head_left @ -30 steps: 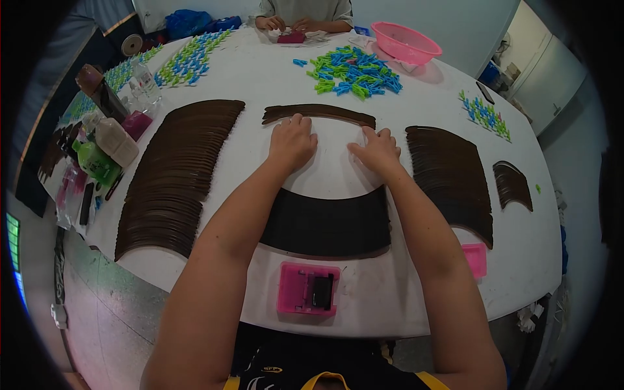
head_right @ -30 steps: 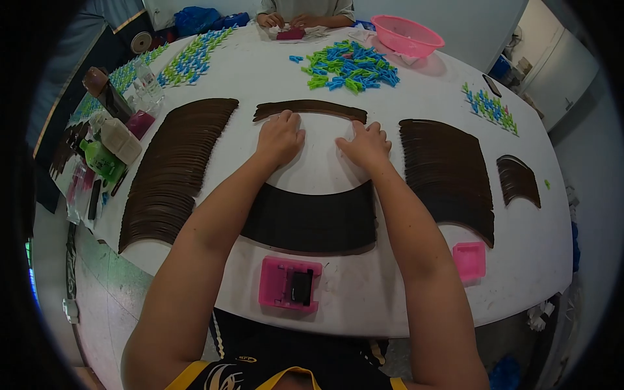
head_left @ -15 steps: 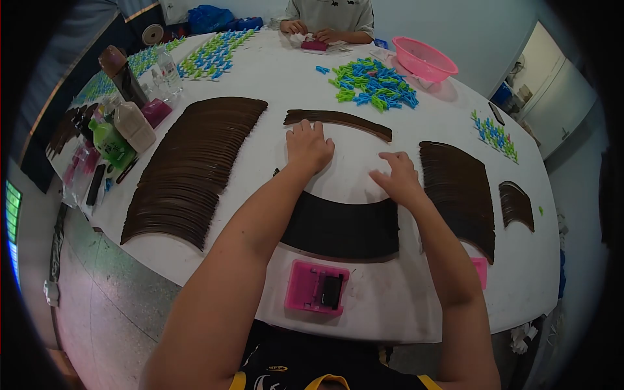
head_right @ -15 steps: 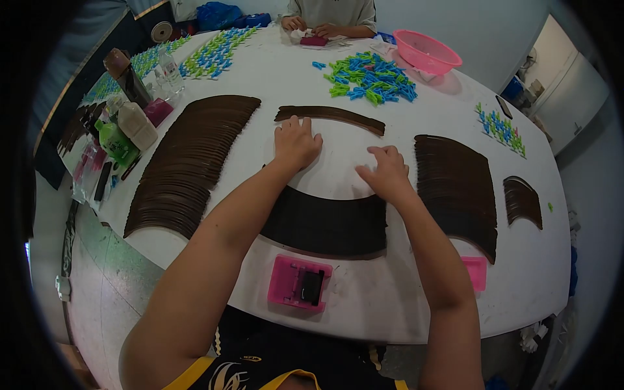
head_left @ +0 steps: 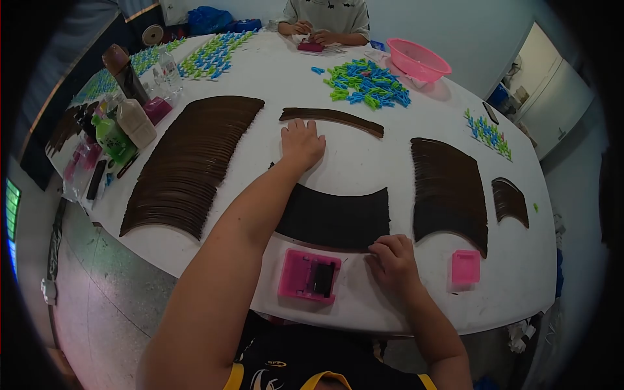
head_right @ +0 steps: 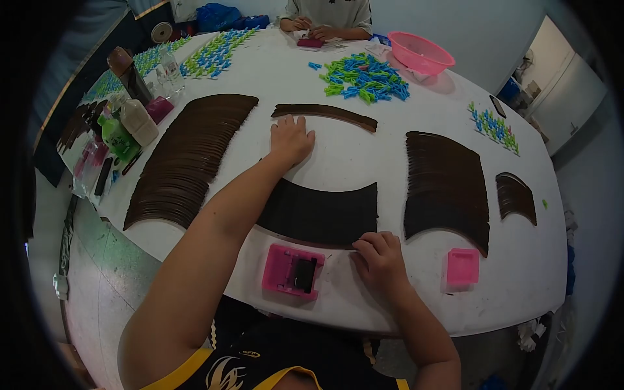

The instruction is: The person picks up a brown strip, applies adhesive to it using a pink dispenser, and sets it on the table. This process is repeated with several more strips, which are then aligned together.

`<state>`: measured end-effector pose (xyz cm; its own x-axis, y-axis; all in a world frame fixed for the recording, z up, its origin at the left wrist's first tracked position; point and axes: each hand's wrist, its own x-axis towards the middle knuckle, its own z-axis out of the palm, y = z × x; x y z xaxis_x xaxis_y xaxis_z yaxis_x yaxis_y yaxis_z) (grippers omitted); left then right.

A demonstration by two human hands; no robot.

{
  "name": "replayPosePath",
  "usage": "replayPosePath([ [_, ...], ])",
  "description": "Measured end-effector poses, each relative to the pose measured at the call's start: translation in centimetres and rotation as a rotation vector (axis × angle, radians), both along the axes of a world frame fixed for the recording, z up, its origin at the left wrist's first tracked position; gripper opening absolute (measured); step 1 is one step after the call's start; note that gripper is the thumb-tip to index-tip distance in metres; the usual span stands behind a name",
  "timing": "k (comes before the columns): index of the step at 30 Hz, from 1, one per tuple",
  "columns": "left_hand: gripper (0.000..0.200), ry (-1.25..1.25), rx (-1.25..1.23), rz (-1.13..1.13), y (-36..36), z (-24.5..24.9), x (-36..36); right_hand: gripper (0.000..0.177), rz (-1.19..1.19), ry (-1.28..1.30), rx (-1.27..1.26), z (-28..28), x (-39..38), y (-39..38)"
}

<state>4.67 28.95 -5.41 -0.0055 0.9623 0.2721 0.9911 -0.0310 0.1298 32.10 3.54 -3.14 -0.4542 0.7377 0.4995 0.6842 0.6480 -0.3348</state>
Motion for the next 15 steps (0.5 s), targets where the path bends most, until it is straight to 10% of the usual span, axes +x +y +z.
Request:
replayPosePath([
  [15,0.018,-0.273,0.107,-0.301,-18.0,5.7,-4.7,0.014,-0.005,-0.026,0.206,-1.3,0.7,1.0],
])
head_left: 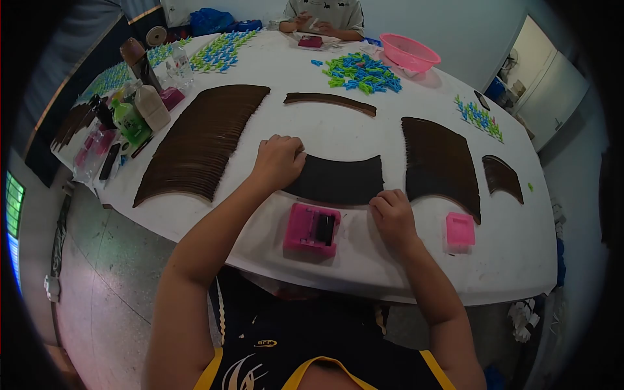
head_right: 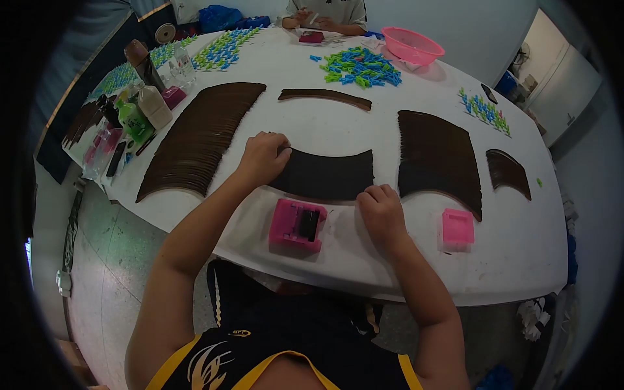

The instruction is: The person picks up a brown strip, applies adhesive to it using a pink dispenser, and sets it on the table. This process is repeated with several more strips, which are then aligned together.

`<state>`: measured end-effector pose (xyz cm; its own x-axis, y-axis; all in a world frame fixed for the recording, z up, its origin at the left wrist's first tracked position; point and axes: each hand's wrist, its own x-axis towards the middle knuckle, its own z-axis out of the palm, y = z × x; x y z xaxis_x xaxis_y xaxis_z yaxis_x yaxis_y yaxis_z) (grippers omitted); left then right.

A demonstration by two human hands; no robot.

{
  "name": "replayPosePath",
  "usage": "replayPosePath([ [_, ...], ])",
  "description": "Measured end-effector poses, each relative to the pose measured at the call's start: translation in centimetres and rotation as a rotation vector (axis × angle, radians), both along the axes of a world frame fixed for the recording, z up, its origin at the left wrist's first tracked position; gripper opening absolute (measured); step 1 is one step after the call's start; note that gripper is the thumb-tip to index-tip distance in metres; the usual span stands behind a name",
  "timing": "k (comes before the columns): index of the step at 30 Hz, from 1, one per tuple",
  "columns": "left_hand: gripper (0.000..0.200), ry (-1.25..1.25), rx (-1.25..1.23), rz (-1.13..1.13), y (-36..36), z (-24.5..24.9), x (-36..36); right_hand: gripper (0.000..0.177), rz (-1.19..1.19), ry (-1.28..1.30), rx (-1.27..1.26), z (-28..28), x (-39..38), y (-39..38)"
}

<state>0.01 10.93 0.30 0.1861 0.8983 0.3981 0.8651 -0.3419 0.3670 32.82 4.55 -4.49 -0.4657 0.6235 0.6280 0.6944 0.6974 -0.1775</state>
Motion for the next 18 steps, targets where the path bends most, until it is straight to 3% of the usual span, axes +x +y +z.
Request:
replayPosePath([
  [6,0.015,-0.122,-0.006,-0.121,-6.5,1.5,-0.7,0.011,0.004,-0.067,0.02,1.1,-0.2,0.1],
  [8,0.014,-0.129,-0.02,-0.128,-7.8,2.0,-0.2,0.011,0.043,-0.08,-0.001,3.3,-1.0,-0.3],
  [10,0.013,-0.172,0.154,-0.314,-8.7,2.0,0.9,0.012,0.083,-0.092,-0.022,6.2,-2.4,-1.3],
  [14,0.011,-0.215,0.143,-0.438,-10.7,4.1,2.6,0.014,0.148,0.018,-0.093,11.0,-5.3,-3.7],
  [16,0.011,0.018,0.167,-0.382,-10.7,5.2,2.2,0.014,0.144,0.049,-0.122,11.0,-5.5,-4.0],
  [18,0.011,0.084,0.182,-0.405,-11.0,6.2,1.5,0.014,0.149,0.09,-0.26,10.6,-5.5,-4.1],
])
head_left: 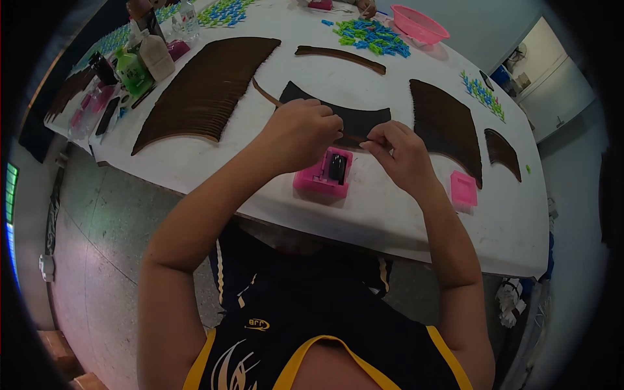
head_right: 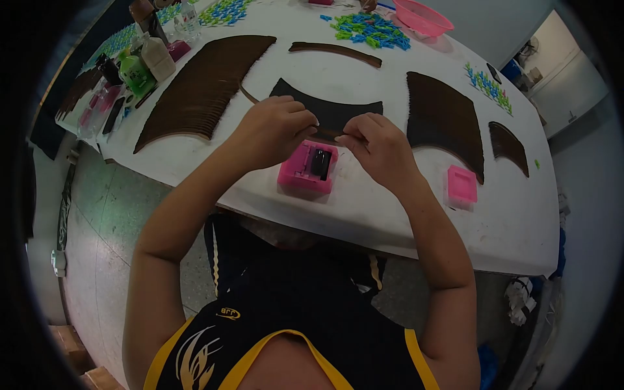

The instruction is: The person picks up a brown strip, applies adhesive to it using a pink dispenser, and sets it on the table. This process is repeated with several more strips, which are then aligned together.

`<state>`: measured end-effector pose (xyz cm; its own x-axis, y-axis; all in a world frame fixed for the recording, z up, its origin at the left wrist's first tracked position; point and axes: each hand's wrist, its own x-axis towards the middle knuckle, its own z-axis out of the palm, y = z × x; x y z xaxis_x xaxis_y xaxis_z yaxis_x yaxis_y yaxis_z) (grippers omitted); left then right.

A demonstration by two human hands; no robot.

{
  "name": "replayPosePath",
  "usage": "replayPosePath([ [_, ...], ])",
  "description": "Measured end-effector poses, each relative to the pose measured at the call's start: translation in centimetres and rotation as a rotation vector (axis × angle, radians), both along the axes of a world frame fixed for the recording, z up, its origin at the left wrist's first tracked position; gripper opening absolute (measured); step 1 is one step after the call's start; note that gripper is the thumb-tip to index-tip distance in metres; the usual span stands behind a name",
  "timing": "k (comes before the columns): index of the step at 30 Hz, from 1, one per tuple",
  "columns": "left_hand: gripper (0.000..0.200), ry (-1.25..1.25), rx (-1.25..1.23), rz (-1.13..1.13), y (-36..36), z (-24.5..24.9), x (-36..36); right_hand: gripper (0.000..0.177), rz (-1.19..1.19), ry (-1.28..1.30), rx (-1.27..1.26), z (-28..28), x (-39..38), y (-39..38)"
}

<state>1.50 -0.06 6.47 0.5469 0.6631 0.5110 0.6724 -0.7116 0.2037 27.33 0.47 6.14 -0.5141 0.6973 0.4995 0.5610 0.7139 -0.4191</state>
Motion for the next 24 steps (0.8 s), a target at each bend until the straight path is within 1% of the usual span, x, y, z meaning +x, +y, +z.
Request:
replayPosePath([
  [1,0.011,0.068,0.038,-0.017,0.0,0.4,-0.3,0.014,0.0,-0.004,-0.01,-0.3,-0.1,0.0],
  [2,0.011,0.064,0.028,-0.017,0.0,0.5,-0.5,0.014,0.045,0.009,-0.06,-0.8,-0.3,0.0],
  [4,0.013,0.272,0.151,-0.016,0.3,0.9,-0.9,0.013,0.092,0.02,-0.115,-1.6,-0.7,0.3],
  [6,0.013,0.298,0.156,-0.043,0.6,1.3,-1.0,0.012,0.126,0.034,-0.219,-2.4,-1.0,0.4],
  [8,0.013,0.323,0.163,-0.069,0.7,1.8,-1.0,0.012,0.147,0.029,-0.248,-3.2,-1.3,0.7],
  [10,0.01,0.41,0.164,-0.106,0.6,2.3,-0.8,0.012,0.171,0.024,-0.277,-3.8,-1.6,0.8],
  [13,0.008,0.427,0.141,-0.127,0.6,2.6,-0.5,0.014,0.194,0.024,-0.318,-4.6,-2.2,0.8],
  [15,0.007,0.462,0.145,-0.123,0.7,2.7,-0.2,0.012,0.214,0.116,-0.293,-5.2,-2.5,0.8],
  [16,0.006,0.501,0.154,-0.122,0.6,2.7,-0.2,0.012,0.216,0.114,-0.298,-5.1,-2.6,0.7],
  [18,0.006,0.506,0.15,-0.122,0.6,2.8,-0.1,0.02,0.182,0.043,-0.333,-4.9,-2.5,0.6],
  [22,0.007,0.507,0.14,-0.118,0.6,2.8,-0.1,0.021,0.165,0.068,-0.37,-5.4,-2.9,0.5],
  [24,0.007,0.522,0.125,-0.11,0.6,2.9,-0.2,0.021,0.156,0.063,-0.344,-5.3,-3.1,0.5],
])
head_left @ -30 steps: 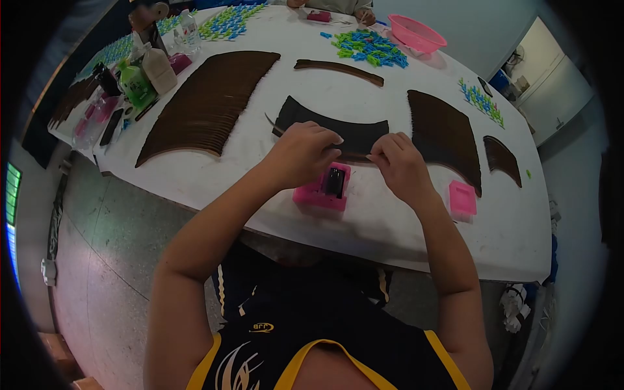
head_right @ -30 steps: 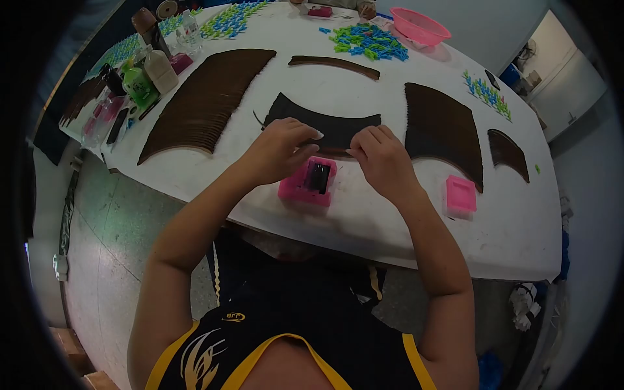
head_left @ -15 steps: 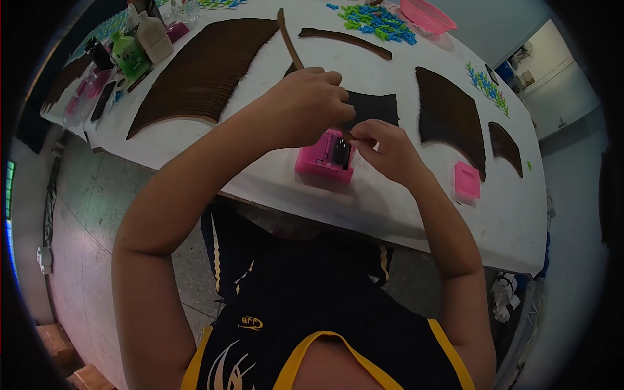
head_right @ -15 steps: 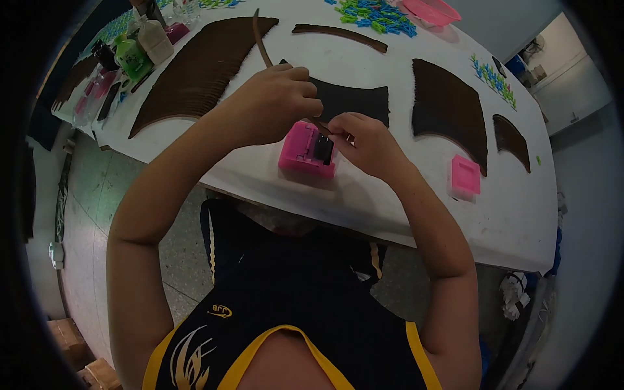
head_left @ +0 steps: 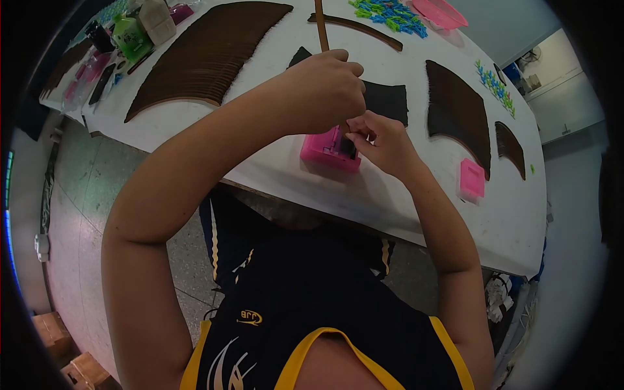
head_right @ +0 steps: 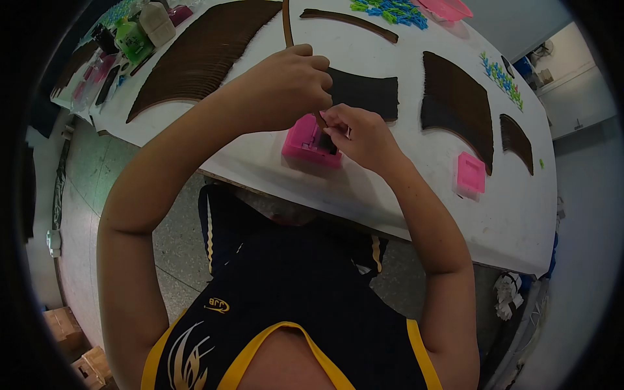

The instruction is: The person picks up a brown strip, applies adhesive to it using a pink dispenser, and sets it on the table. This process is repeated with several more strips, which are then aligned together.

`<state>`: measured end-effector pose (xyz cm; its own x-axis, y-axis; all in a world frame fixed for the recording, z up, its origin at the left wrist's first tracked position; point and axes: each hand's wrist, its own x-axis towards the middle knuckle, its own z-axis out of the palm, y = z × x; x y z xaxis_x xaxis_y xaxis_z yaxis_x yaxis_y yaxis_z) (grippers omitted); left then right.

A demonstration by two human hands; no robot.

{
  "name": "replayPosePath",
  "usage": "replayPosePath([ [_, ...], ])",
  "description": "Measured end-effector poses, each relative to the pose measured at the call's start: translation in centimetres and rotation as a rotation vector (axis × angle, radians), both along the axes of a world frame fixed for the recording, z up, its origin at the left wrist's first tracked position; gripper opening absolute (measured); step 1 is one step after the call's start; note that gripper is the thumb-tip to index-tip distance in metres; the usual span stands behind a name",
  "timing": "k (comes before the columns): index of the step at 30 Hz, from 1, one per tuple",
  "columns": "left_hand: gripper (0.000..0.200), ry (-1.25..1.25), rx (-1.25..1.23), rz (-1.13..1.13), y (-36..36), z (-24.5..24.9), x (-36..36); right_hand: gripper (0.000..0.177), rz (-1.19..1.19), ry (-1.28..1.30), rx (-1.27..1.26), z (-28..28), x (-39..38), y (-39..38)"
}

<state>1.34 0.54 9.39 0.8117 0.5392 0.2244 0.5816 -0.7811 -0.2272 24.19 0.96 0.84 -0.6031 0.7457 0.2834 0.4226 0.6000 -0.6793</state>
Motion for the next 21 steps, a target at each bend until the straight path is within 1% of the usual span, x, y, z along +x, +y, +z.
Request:
replayPosePath([
  [4,0.007,0.011,0.009,0.013,0.0,-0.1,-0.3,0.02,-0.003,-0.007,-0.014,-0.3,-0.2,0.1],
  [6,0.008,0.001,0.02,0.012,0.0,-0.4,-0.5,0.017,0.016,0.048,0.044,-0.6,-0.3,0.2],
  [8,0.008,-0.01,0.029,0.009,0.0,-0.8,-0.7,0.017,0.014,0.039,0.056,-0.6,-0.1,0.3],
  [10,0.009,-0.088,0.068,-0.016,0.0,-1.5,-1.1,0.018,0.009,0.029,0.068,-0.4,0.0,0.1],
  [13,0.009,-0.143,0.037,-0.028,0.0,-2.8,-1.8,0.018,0.017,0.015,0.117,-0.1,0.6,-0.2],
  [14,0.009,-0.143,0.032,-0.034,0.0,-3.4,-2.0,0.018,0.004,-0.03,0.127,-0.2,1.0,-0.1],
  [15,0.011,-0.19,0.013,-0.031,-0.1,-4.1,-2.2,0.018,-0.01,-0.075,0.136,-0.3,1.4,-0.1],
  [19,0.018,-0.32,-0.022,-0.062,-0.3,-6.9,-2.2,0.018,0.012,-0.055,0.168,-0.8,2.4,-0.2],
  [21,0.021,-0.337,-0.031,-0.071,-0.3,-8.0,-1.9,0.018,0.033,-0.09,0.235,-1.0,3.1,-0.1],
])
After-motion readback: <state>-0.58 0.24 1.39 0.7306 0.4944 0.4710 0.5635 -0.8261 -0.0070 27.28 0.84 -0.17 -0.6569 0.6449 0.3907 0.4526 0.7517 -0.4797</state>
